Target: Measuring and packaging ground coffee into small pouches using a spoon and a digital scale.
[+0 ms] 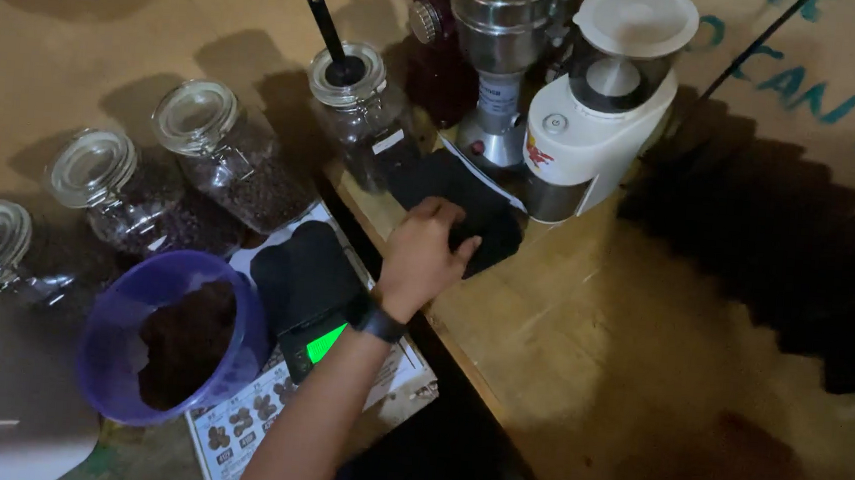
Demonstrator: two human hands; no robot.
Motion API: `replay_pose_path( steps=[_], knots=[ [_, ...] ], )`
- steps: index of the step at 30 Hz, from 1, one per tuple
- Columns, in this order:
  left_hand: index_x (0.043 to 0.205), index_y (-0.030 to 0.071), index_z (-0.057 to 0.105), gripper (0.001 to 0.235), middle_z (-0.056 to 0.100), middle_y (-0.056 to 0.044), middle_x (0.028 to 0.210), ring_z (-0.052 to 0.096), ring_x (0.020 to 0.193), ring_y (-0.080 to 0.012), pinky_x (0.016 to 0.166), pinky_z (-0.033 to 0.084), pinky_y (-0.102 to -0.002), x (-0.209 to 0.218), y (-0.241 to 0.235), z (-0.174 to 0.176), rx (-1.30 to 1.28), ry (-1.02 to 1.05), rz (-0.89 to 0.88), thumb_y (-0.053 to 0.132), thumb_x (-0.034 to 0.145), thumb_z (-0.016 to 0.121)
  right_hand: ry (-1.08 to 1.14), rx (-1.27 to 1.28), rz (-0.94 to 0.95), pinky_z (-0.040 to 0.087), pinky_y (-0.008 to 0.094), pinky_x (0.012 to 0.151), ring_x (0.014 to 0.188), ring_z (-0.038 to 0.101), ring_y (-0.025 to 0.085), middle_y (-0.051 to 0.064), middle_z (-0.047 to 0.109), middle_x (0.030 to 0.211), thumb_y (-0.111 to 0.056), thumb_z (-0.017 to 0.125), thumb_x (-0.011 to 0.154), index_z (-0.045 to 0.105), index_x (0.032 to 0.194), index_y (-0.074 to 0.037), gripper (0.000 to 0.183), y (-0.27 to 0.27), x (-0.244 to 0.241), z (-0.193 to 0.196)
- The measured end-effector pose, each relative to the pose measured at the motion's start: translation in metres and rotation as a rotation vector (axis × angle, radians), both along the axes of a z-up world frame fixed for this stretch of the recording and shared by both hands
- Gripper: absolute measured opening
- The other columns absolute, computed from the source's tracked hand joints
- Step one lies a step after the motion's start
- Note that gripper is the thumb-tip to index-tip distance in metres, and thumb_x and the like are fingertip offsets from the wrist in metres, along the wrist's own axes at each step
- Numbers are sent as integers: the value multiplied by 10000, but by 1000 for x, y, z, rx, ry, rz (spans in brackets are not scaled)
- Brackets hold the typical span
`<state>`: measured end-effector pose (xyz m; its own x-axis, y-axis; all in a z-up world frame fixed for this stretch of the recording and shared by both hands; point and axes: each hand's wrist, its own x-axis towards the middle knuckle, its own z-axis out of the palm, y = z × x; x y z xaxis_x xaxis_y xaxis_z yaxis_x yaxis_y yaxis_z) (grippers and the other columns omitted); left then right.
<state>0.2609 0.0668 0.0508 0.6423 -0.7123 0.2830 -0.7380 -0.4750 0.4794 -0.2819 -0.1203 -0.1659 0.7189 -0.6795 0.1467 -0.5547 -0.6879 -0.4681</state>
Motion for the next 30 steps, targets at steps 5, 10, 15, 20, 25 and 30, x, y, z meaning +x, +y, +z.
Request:
replay_pose_path(
  steps=[5, 10, 15, 20, 25, 30],
  knots=[
    [1109, 108, 694, 276, 681, -150, 1138, 689, 961, -388, 744, 539, -512, 20, -7, -8, 140, 82, -61, 258, 885, 751, -69, 156, -189, 513, 401, 1026, 1206, 646, 253, 51, 649, 1423, -298, 598, 949, 675, 1367, -163, 446, 40, 185, 146],
    [1122, 96, 699, 199, 748, -126, 1069, 710, 924, -359, 712, 550, -486, 30, -3, -22, 71, 38, -138, 121, 934, 642, 503, 224, -390, 565, 431, 1007, 1160, 687, 154, -258, 589, 1416, -327, 580, 802, 582, 1343, -577, 596, 77, 262, 248],
    [1180, 70, 686, 347, 746, -140, 1119, 704, 949, -343, 730, 531, -477, 28, -1, -7, 113, 138, -158, 282, 911, 739, 161, 142, -138, 514, 440, 1053, 1199, 651, 248, -57, 634, 1346, -385, 545, 916, 667, 1209, -273, 337, 64, 263, 184],
    [1229, 71, 698, 325, 764, -135, 1142, 727, 955, -348, 763, 552, -479, 30, -3, -14, 87, 127, -177, 200, 931, 708, -297, -119, 62, 506, 418, 1030, 1113, 659, 302, 116, 707, 1246, -39, 640, 882, 685, 1156, -43, 277, 58, 233, 134],
    [1225, 91, 727, 322, 782, -138, 1062, 731, 911, -337, 770, 550, -452, 31, -2, -25, 62, 90, -145, 218, 928, 724, -42, -73, -64, 543, 331, 942, 1072, 713, 179, -28, 745, 1231, -190, 645, 876, 742, 1201, -183, 339, 72, 239, 198],
    [1205, 68, 736, 294, 767, -176, 1009, 725, 821, -362, 677, 550, -470, 29, 0, -24, 31, 21, -156, 121, 947, 605, -20, 17, -88, 534, 438, 966, 1103, 686, 288, 49, 701, 1275, -203, 592, 864, 700, 1259, -182, 409, 63, 230, 154]
  ],
)
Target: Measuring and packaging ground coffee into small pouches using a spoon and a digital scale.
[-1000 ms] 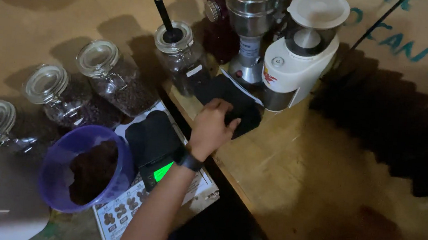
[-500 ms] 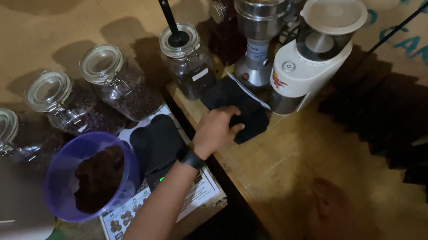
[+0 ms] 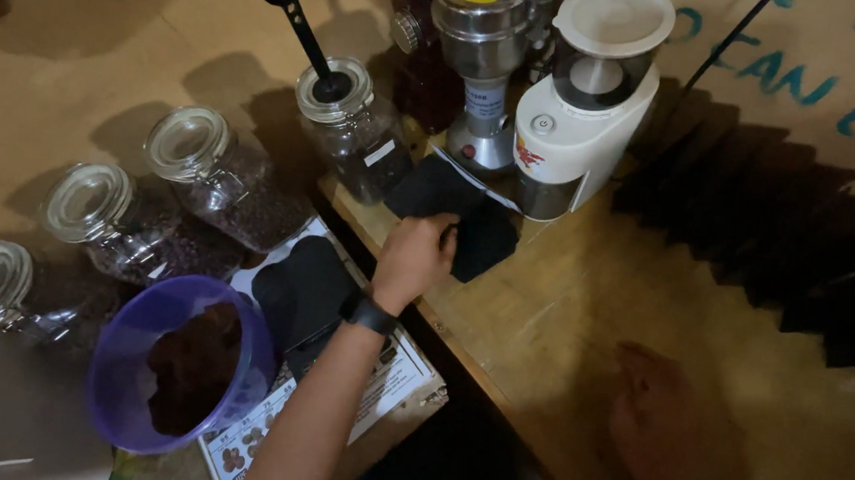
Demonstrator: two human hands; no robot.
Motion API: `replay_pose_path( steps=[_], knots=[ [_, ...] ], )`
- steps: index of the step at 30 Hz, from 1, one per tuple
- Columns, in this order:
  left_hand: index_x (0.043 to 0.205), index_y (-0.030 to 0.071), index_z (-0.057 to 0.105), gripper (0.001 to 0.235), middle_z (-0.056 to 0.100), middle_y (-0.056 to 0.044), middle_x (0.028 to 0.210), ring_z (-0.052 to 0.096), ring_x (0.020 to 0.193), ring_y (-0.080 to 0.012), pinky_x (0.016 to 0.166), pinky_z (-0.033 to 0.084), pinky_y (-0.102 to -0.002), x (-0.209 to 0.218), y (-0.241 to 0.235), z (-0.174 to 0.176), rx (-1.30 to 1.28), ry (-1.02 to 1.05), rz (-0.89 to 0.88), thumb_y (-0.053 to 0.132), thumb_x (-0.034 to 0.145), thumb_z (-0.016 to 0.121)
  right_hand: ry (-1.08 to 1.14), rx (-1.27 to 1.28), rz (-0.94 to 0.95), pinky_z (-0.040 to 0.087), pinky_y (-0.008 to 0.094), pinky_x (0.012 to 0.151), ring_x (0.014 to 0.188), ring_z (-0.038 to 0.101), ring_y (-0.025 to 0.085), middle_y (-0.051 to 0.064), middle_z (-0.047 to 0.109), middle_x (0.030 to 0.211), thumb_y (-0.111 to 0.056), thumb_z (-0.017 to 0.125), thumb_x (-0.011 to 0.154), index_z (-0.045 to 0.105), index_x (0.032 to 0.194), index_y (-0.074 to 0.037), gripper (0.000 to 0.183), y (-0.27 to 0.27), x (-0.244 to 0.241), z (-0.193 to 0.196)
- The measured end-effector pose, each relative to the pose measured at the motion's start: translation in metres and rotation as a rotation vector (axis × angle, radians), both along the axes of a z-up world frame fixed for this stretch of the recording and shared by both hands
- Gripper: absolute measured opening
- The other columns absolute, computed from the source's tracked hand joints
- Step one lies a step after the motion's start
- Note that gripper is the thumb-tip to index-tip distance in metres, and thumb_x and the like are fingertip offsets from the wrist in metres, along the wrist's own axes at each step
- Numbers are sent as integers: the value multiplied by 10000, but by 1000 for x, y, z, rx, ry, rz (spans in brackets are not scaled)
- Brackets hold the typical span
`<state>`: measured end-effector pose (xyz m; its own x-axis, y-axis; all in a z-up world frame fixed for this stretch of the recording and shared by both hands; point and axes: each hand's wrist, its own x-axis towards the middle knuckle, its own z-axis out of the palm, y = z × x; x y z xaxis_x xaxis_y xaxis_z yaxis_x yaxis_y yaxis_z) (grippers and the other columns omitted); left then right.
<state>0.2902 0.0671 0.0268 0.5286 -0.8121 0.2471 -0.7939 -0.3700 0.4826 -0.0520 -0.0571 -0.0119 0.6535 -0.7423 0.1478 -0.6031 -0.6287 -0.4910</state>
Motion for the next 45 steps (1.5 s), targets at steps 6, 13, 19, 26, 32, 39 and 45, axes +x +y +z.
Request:
replay_pose_path(
  steps=[6, 13, 19, 26, 32, 39, 45],
  knots=[
    [1238, 11, 693, 304, 691, -178, 729, 662, 573, -354, 434, 495, -457, 2, 8, 0, -92, -293, 201, 62, 964, 571, 200, 18, -123, 514, 415, 1000, 1179, 661, 211, -48, 638, 1387, -361, 531, 930, 650, 1338, -275, 433, 18, 8, 53],
    [1168, 78, 709, 239, 757, -107, 787, 740, 697, -271, 600, 531, -404, -33, 71, 69, -465, -315, 385, 88, 950, 612, -196, -224, 58, 503, 483, 882, 932, 649, 358, 156, 692, 987, -161, 558, 942, 708, 1180, -104, 287, -16, 2, -44],
    [1109, 91, 764, 211, 720, 42, 902, 618, 785, -50, 723, 519, -229, -42, 162, 83, -813, 152, 471, 68, 954, 622, -352, -321, 109, 544, 416, 948, 1040, 690, 312, 134, 742, 1222, -84, 661, 959, 733, 1204, -37, 259, -3, 18, -63],
    [1053, 56, 763, 178, 720, -12, 799, 696, 567, -121, 539, 565, -237, -61, 260, 125, -834, 362, 552, 64, 1011, 590, -142, 305, 143, 559, 372, 928, 1073, 709, 249, 113, 749, 1193, -309, 606, 925, 713, 1249, -80, 411, 109, 86, 57],
    [1113, 34, 742, 181, 732, -43, 863, 664, 547, -135, 540, 621, -250, -57, 302, 123, -959, 419, 550, 65, 1015, 593, -698, 834, 597, 562, 300, 913, 1067, 733, 211, 140, 741, 1286, -115, 675, 889, 552, 1391, 25, 535, 194, 174, 64],
    [1124, -29, 719, 268, 696, -190, 858, 667, 748, -311, 682, 584, -433, -58, 329, 166, -813, -37, 636, -47, 860, 678, -821, 832, 670, 634, 266, 579, 657, 694, 118, 114, 781, 880, -2, 670, 953, 687, 1119, 3, 167, 256, 238, 128],
    [867, 122, 680, 147, 650, -21, 746, 642, 695, -210, 665, 522, -326, -58, 327, 181, -704, -24, 426, 149, 833, 820, -714, 332, 735, 508, 265, 536, 547, 575, 76, 25, 658, 635, -108, 667, 952, 716, 1033, -47, 113, 283, 245, 142]
  ],
)
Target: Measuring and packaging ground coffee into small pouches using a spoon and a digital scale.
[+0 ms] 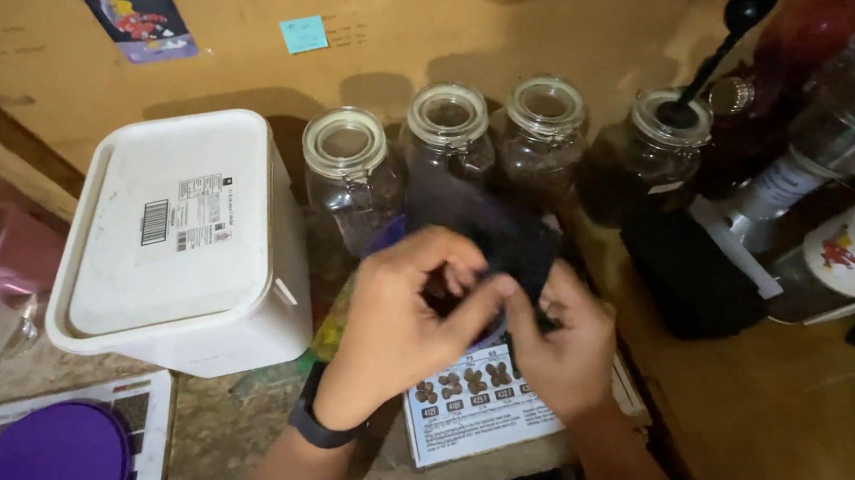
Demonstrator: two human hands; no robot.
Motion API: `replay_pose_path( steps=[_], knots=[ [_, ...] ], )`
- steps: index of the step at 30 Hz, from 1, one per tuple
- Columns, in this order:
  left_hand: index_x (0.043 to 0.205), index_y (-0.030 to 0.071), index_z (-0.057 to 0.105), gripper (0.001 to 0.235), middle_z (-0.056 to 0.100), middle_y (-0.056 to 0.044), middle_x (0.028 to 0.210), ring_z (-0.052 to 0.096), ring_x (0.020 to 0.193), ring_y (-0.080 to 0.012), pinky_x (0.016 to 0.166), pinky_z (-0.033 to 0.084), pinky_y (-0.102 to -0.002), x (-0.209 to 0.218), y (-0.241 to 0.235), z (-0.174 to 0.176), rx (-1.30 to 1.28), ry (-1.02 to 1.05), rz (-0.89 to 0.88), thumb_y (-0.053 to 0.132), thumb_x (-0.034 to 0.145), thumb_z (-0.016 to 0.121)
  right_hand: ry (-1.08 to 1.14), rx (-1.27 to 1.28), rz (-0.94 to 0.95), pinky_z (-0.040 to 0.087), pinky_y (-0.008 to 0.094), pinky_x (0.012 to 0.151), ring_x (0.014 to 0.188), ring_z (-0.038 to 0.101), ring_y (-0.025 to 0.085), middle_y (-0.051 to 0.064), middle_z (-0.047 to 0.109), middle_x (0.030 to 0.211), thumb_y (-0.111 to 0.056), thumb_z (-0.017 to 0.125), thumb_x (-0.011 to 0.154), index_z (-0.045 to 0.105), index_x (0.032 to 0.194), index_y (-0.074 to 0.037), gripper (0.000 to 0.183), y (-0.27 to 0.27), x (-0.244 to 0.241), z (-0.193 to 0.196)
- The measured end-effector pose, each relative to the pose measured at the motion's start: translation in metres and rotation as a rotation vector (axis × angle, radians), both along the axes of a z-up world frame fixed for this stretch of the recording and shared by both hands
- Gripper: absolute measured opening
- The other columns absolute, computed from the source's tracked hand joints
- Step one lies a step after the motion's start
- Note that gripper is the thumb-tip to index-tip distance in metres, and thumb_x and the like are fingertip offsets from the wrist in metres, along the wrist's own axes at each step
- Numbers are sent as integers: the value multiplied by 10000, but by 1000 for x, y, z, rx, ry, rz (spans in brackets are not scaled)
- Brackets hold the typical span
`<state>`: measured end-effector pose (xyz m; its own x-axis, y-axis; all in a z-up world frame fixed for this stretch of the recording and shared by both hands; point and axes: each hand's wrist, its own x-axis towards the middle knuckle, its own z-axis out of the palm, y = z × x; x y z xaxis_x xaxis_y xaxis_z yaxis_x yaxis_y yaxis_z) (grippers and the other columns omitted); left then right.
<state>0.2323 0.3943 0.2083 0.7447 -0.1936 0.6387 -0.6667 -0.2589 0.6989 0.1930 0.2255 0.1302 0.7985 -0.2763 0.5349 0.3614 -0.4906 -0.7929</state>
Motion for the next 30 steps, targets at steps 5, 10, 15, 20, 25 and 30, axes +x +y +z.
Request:
replay_pose_path(
  steps=[5, 10, 15, 20, 25, 30],
  knots=[
    [770, 137, 559, 342, 540, 28, 682, 503, 601, -102, 570, 425, -266, 19, 4, -9, 23, 107, -244, 197, 782, 895, -34, -259, 4, 472, 281, 545, 525, 533, 102, 9, 672, 739, -93, 590, 887, 683, 1210, -84, 336, 24, -3, 25],
    [829, 128, 616, 232, 561, 50, 683, 479, 619, -42, 576, 412, -224, 35, 15, -20, -59, 265, -437, 173, 865, 841, 125, -29, 223, 577, 248, 943, 1072, 741, 120, 62, 796, 1122, -181, 682, 878, 664, 1259, -12, 417, 34, -8, 45],
    [835, 118, 623, 179, 587, 32, 729, 476, 620, -57, 575, 409, -242, 36, 21, -11, -57, 277, -472, 165, 919, 775, 222, 80, 237, 565, 255, 859, 1009, 752, 126, 58, 811, 1091, -206, 613, 912, 688, 1245, -19, 389, 35, -6, 44],
    [770, 90, 571, 201, 523, -14, 699, 468, 593, -147, 572, 379, -318, 34, 23, -12, 58, 70, -413, 77, 948, 665, 291, -11, 95, 353, 252, 520, 579, 477, 34, -70, 606, 625, -207, 534, 985, 754, 1089, -100, 265, 41, -5, 38],
    [696, 82, 468, 193, 525, -61, 676, 533, 578, -279, 568, 372, -429, 30, 26, -17, 238, 0, -253, 101, 825, 611, 100, -301, -42, 331, 286, 506, 555, 377, 55, -35, 484, 561, -137, 590, 985, 679, 871, -104, 148, 47, -3, 32],
    [693, 72, 445, 193, 487, -91, 671, 536, 568, -349, 503, 390, -473, 24, 18, -34, 303, -82, -43, 78, 811, 597, -75, -555, -140, 386, 370, 529, 548, 520, 232, 65, 561, 641, -114, 588, 932, 629, 944, -68, 63, 44, -1, 8]
  ],
)
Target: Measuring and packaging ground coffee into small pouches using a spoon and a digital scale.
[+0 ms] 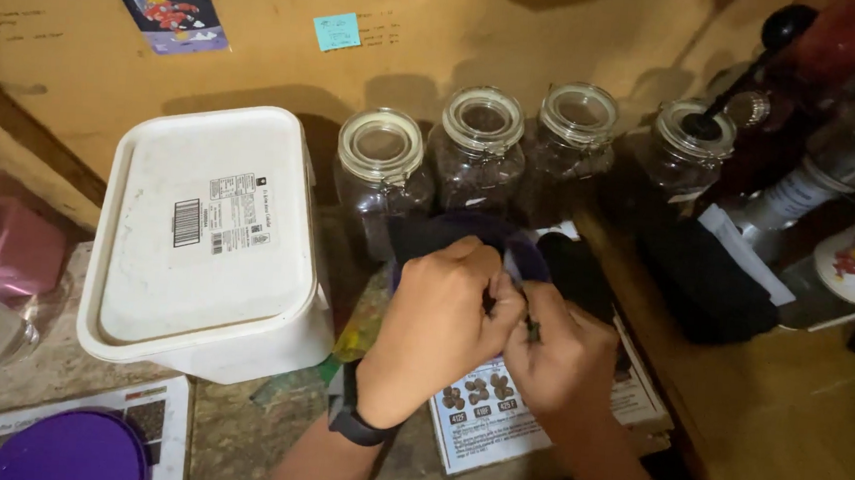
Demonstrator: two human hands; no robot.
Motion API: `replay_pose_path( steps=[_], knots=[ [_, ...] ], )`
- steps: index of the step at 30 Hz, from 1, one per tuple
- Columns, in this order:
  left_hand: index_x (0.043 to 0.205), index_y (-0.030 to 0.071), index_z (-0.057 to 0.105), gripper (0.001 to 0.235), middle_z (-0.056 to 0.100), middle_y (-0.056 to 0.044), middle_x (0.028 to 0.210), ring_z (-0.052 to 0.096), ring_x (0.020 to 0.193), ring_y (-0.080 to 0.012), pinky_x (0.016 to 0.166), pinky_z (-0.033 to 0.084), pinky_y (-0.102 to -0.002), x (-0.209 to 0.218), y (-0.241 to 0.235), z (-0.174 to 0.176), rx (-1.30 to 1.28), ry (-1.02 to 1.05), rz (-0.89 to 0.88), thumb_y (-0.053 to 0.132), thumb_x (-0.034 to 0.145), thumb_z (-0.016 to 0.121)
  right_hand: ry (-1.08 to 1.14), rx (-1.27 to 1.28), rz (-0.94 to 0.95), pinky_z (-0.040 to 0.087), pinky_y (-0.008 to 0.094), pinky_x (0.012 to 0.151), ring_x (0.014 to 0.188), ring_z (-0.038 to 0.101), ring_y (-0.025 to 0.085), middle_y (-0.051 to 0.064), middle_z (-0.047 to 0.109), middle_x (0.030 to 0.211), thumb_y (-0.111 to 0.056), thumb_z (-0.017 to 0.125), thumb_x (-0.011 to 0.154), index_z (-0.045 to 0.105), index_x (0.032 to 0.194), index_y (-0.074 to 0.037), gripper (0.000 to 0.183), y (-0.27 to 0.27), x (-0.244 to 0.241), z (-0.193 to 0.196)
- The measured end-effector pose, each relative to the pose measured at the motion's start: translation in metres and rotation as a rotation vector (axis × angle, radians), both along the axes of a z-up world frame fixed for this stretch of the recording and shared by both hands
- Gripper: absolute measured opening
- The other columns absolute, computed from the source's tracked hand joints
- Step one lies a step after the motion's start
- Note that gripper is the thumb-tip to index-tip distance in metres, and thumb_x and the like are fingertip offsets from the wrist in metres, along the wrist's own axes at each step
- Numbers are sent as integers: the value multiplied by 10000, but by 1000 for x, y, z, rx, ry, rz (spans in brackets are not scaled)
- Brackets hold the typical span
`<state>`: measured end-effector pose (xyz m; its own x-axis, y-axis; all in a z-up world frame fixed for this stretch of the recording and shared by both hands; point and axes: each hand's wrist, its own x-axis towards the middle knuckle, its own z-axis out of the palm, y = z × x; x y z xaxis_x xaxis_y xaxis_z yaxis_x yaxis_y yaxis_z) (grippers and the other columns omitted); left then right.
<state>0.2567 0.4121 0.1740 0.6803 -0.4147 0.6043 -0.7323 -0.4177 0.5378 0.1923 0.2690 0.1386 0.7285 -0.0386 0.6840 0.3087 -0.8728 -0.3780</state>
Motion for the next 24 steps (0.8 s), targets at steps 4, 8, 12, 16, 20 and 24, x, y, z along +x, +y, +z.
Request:
replay_pose_path(
  steps=[4, 8, 12, 16, 20, 24],
  knots=[
    [678, 58, 426, 227, 474, -120, 677, 504, 549, -370, 478, 353, -479, -4, -2, 0, -30, -98, 77, 65, 842, 583, -114, -65, -204, 391, 386, 500, 499, 540, 234, 29, 578, 624, -65, 651, 951, 641, 851, -111, 110, -10, 7, -5],
    [726, 68, 435, 215, 472, -101, 695, 503, 561, -378, 475, 349, -485, -5, -3, 1, -70, -71, 48, 74, 854, 608, -184, 15, -232, 460, 347, 586, 586, 613, 196, -11, 679, 704, -70, 730, 923, 673, 819, -79, 119, -4, 4, -1],
    [708, 72, 438, 240, 474, -86, 689, 492, 538, -301, 469, 361, -433, -6, -9, -3, -73, -35, 33, 94, 874, 608, -295, -51, -153, 476, 328, 646, 845, 712, 239, 74, 683, 917, 42, 679, 922, 613, 787, -74, 190, 0, 1, -10],
    [727, 56, 434, 215, 463, -103, 717, 470, 521, -317, 454, 345, -426, -7, -11, -4, -92, -54, 51, 75, 880, 584, -91, 289, -200, 441, 288, 607, 598, 530, 130, -30, 572, 672, -35, 634, 915, 632, 883, -132, 102, 9, -4, -17],
    [743, 46, 496, 190, 502, -103, 729, 528, 565, -306, 478, 400, -419, -9, -11, -2, -87, -57, 75, 61, 917, 571, 36, 492, 48, 363, 227, 516, 555, 406, 51, -19, 526, 657, -80, 689, 925, 609, 1067, -46, 167, 19, -10, -6],
    [705, 49, 482, 186, 499, -120, 696, 530, 558, -301, 489, 426, -401, -15, -19, -10, -55, -88, 38, 63, 862, 580, 6, 341, -111, 430, 317, 566, 584, 511, 139, 56, 607, 671, -159, 629, 986, 697, 1173, -58, 223, 8, 2, -32]
  ],
)
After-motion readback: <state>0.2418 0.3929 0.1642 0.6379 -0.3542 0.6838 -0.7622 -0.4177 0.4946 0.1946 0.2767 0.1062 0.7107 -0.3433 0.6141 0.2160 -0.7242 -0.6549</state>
